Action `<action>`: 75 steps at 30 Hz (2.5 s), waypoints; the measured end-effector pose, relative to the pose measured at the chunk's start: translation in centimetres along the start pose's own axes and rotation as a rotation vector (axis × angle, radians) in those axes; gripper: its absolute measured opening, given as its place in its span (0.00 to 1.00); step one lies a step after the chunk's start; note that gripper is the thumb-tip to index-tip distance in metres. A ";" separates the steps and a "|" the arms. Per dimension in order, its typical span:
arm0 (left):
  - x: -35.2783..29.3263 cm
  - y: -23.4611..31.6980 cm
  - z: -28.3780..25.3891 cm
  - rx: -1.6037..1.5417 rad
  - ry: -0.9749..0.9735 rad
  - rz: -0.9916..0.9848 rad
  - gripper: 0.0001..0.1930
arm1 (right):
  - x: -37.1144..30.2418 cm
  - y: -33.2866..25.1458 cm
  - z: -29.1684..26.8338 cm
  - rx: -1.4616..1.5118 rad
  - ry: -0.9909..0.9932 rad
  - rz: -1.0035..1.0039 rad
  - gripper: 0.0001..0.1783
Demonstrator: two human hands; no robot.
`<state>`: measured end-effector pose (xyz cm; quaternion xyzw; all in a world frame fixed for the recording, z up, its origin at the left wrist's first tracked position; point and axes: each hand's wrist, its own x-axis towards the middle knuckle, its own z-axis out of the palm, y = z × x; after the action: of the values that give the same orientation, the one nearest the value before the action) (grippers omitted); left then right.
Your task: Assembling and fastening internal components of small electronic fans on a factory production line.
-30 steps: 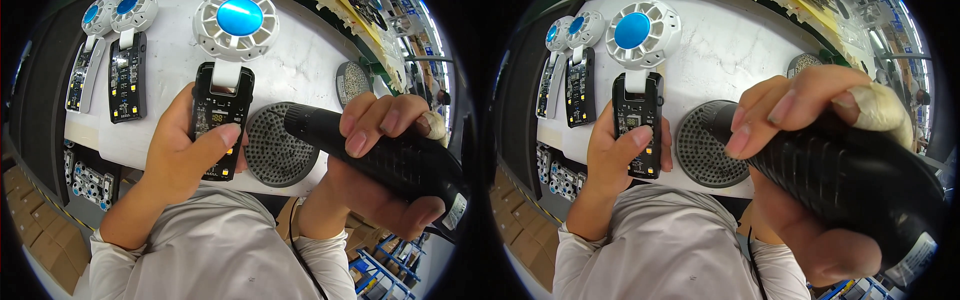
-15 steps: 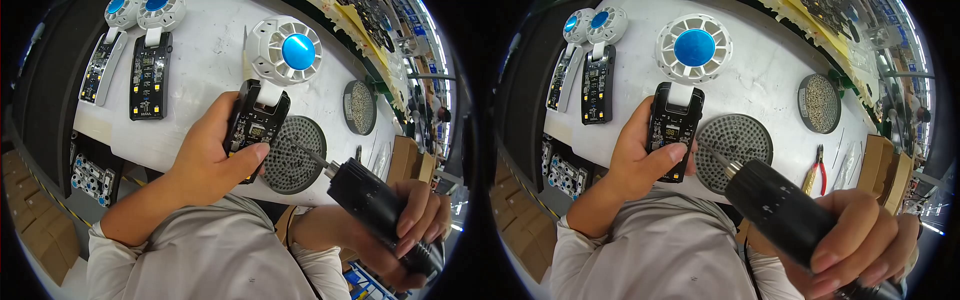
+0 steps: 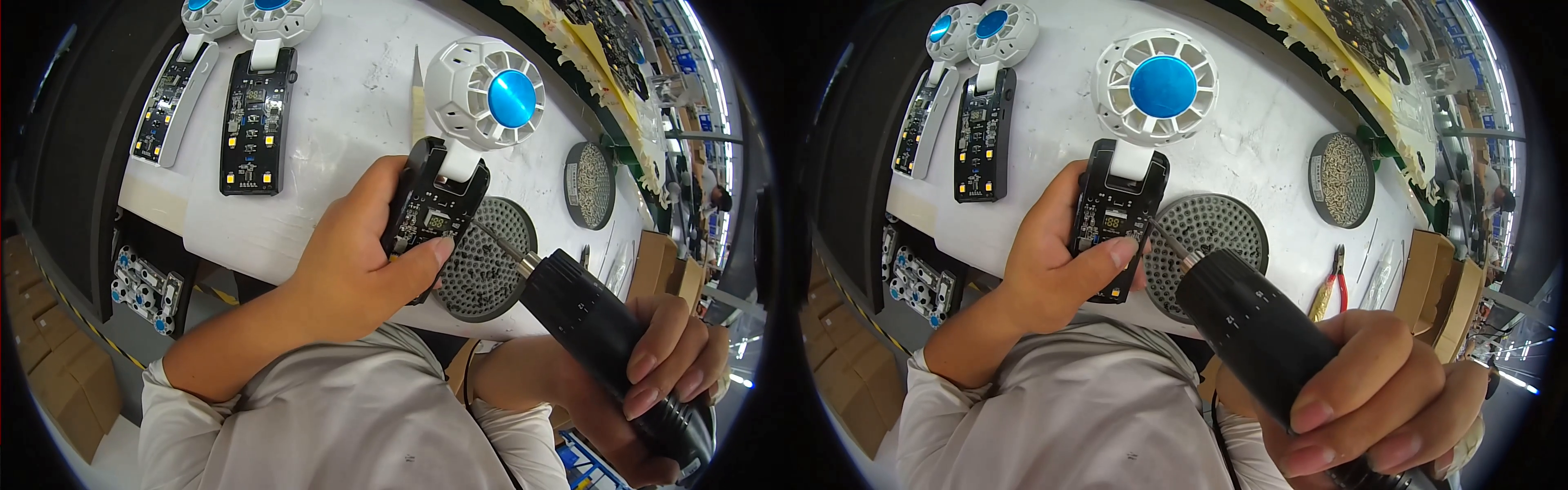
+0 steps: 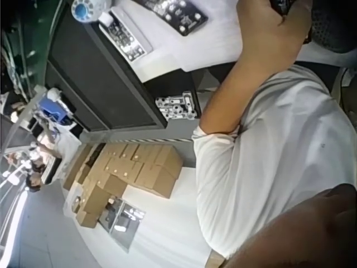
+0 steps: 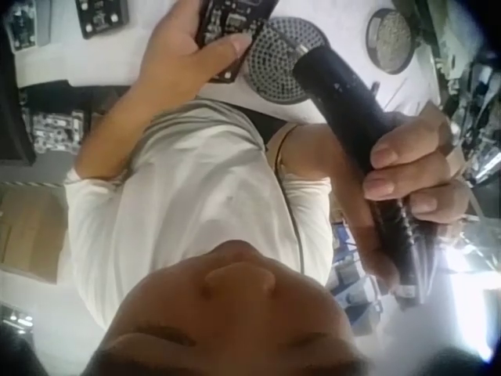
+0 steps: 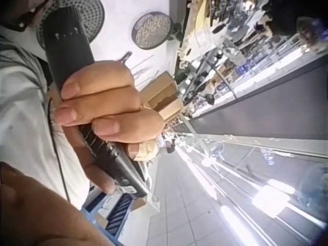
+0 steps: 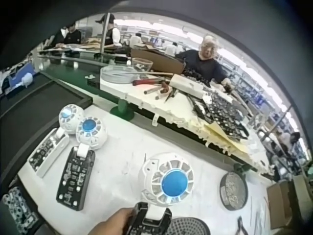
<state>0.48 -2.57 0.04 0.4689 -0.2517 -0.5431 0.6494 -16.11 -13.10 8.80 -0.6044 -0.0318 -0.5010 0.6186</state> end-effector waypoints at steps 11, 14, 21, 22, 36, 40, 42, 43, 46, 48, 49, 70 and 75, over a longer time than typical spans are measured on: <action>0.2 -0.5 0.4 0.129 0.052 0.044 0.23 | 1.2 1.5 0.7 -0.127 -0.114 -0.214 0.34; 0.2 -0.6 0.6 0.274 0.084 0.076 0.22 | 1.0 1.1 0.8 -0.190 -0.168 -0.204 0.33; 0.3 -0.6 1.0 0.282 0.111 0.137 0.21 | 0.6 0.7 1.1 -0.215 -0.185 -0.177 0.33; 0.4 -0.5 0.9 0.277 0.112 0.134 0.21 | 0.6 0.7 1.1 -0.219 -0.188 -0.182 0.33; 0.3 -0.7 0.8 0.309 0.105 0.152 0.22 | 0.5 0.4 0.9 -0.227 -0.191 -0.168 0.33; 0.3 -0.8 0.8 0.308 0.114 0.155 0.22 | 0.5 0.4 0.9 -0.231 -0.198 -0.157 0.33; 0.4 -0.8 0.9 0.295 0.135 0.156 0.24 | 0.4 0.6 1.1 -0.230 -0.198 -0.168 0.33; 0.4 -0.8 0.8 0.294 0.134 0.156 0.24 | 0.3 0.7 1.1 -0.229 -0.198 -0.174 0.33; 0.4 -0.8 0.8 0.306 0.118 0.181 0.24 | 0.4 0.7 0.9 -0.231 -0.222 -0.164 0.32; 0.4 -0.7 0.7 0.333 0.114 0.193 0.24 | 0.4 0.7 1.0 -0.230 -0.234 -0.160 0.32; 0.4 -0.7 0.7 0.359 0.109 0.206 0.24 | 0.3 0.8 1.1 -0.234 -0.223 -0.154 0.32; 0.0 -1.1 0.3 0.144 0.103 0.155 0.22 | 1.0 3.1 -1.3 -0.130 0.031 -0.183 0.35; 0.3 -0.9 0.4 0.135 0.050 0.131 0.22 | 1.3 2.9 -1.5 -0.149 -0.015 -0.034 0.41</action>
<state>-0.14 -2.91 -0.62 0.5075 -0.3015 -0.4695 0.6565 -14.46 -15.73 7.19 -0.6519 -0.0096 -0.5079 0.5630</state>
